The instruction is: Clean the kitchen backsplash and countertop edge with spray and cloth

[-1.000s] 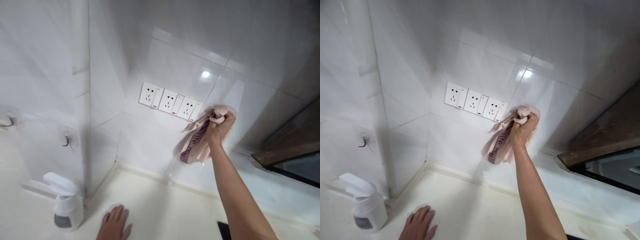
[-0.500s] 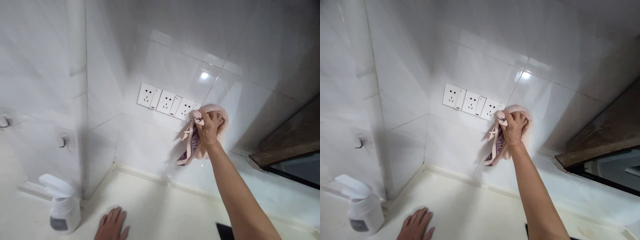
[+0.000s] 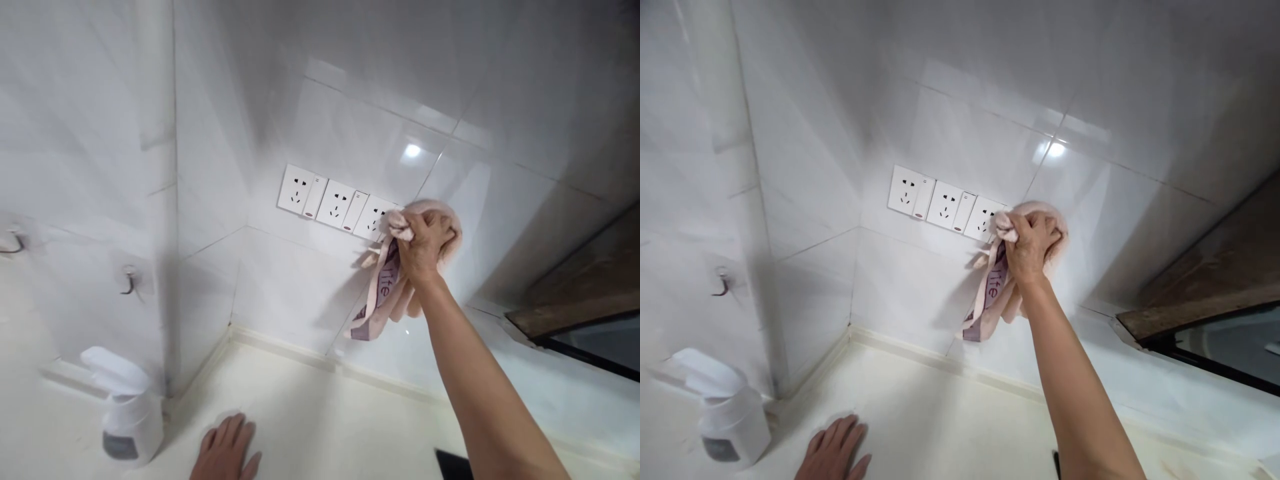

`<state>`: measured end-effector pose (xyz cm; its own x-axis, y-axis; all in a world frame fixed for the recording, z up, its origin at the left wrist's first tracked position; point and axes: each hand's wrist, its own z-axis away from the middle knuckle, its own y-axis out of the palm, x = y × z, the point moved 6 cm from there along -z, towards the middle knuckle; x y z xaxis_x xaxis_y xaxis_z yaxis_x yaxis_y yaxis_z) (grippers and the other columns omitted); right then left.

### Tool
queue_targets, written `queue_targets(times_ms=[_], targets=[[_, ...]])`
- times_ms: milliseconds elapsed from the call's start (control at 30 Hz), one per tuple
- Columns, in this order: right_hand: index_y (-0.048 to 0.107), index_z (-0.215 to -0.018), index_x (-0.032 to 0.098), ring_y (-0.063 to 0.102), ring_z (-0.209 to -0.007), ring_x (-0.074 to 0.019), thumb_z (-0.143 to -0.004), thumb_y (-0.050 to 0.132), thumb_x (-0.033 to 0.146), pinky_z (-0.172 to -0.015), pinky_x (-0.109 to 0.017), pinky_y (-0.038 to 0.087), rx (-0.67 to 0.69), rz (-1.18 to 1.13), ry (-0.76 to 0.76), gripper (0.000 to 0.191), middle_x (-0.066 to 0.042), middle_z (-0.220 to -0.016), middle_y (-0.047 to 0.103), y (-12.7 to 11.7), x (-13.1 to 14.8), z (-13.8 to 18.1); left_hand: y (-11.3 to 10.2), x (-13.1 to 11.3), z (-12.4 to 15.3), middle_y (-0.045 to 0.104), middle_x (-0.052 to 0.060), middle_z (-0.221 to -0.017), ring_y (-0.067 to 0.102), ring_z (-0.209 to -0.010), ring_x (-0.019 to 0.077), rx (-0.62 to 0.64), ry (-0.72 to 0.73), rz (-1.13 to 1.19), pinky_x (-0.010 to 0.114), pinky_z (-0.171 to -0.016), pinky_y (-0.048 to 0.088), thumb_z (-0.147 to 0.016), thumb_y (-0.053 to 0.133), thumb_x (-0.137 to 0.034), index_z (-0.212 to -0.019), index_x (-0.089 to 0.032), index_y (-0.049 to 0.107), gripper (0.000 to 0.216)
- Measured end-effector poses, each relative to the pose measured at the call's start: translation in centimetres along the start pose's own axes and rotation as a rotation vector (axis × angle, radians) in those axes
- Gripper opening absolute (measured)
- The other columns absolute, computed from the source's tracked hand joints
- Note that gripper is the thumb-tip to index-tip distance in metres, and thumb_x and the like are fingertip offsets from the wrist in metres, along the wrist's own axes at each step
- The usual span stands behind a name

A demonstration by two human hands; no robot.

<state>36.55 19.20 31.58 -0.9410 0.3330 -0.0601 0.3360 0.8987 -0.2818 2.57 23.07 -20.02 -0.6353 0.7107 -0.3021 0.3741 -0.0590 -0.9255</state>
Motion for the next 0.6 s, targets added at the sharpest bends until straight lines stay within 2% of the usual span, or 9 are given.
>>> queue_targets(times_ms=[100, 300, 400, 500, 600], targets=[[0.073, -0.107, 0.025, 0.045, -0.099, -0.0308, -0.092, 0.051, 0.033, -0.092, -0.052, 0.033, 0.016, 0.005, -0.009, 0.028, -0.009, -0.098, 0.054, 0.0, 0.2, 0.9, 0.2, 0.1, 0.1, 0.065, 0.013, -0.144, 0.056, -0.136, 0.0357, -0.011, 0.01, 0.0, 0.057, -0.113, 0.041, -0.098, 0.05, -0.064, -0.133, -0.028, 0.07, 0.053], [0.075, -0.106, 0.026, 0.047, -0.104, -0.0349, -0.096, 0.051, 0.029, -0.092, -0.051, 0.033, -0.046, 0.012, 0.06, 0.026, -0.014, -0.109, 0.062, -1.3, 1.0, -2.9, -0.1, 0.0, 0.1, 0.065, 0.012, -0.144, 0.057, -0.136, 0.0361, -0.008, -0.006, -0.016, 0.059, -0.113, 0.04, -0.098, 0.051, -0.063, -0.132, -0.029, 0.07, 0.052], [0.074, -0.111, 0.025, 0.046, -0.104, -0.0355, -0.093, 0.051, 0.028, -0.089, -0.051, 0.033, -0.043, 0.058, 0.022, 0.029, -0.014, -0.108, 0.061, -0.6, 0.9, -0.7, -0.2, -0.1, 0.1, 0.066, 0.012, -0.142, 0.058, -0.134, 0.0351, -0.028, 0.009, -0.004, 0.056, -0.111, 0.041, -0.099, 0.049, -0.064, -0.132, -0.028, 0.07, 0.053], [0.074, -0.111, 0.024, 0.044, -0.102, -0.0343, -0.089, 0.05, 0.028, -0.089, -0.052, 0.033, 0.039, 0.082, -0.072, 0.033, -0.013, -0.104, 0.058, 1.2, 0.8, 3.1, -0.1, -0.1, 0.2, 0.066, 0.011, -0.142, 0.057, -0.135, 0.0346, -0.037, 0.015, 0.0, 0.056, -0.112, 0.041, -0.099, 0.05, -0.063, -0.132, -0.029, 0.07, 0.052], [0.074, -0.111, 0.026, 0.045, -0.103, -0.032, -0.09, 0.05, 0.028, -0.094, -0.054, 0.034, -0.007, 0.018, -0.09, 0.032, -0.01, -0.103, 0.056, 1.4, 0.9, 3.6, 0.1, 0.0, 0.2, 0.065, 0.011, -0.144, 0.056, -0.136, 0.0345, -0.03, 0.005, -0.018, 0.056, -0.113, 0.04, -0.099, 0.051, -0.062, -0.133, -0.03, 0.069, 0.05]])
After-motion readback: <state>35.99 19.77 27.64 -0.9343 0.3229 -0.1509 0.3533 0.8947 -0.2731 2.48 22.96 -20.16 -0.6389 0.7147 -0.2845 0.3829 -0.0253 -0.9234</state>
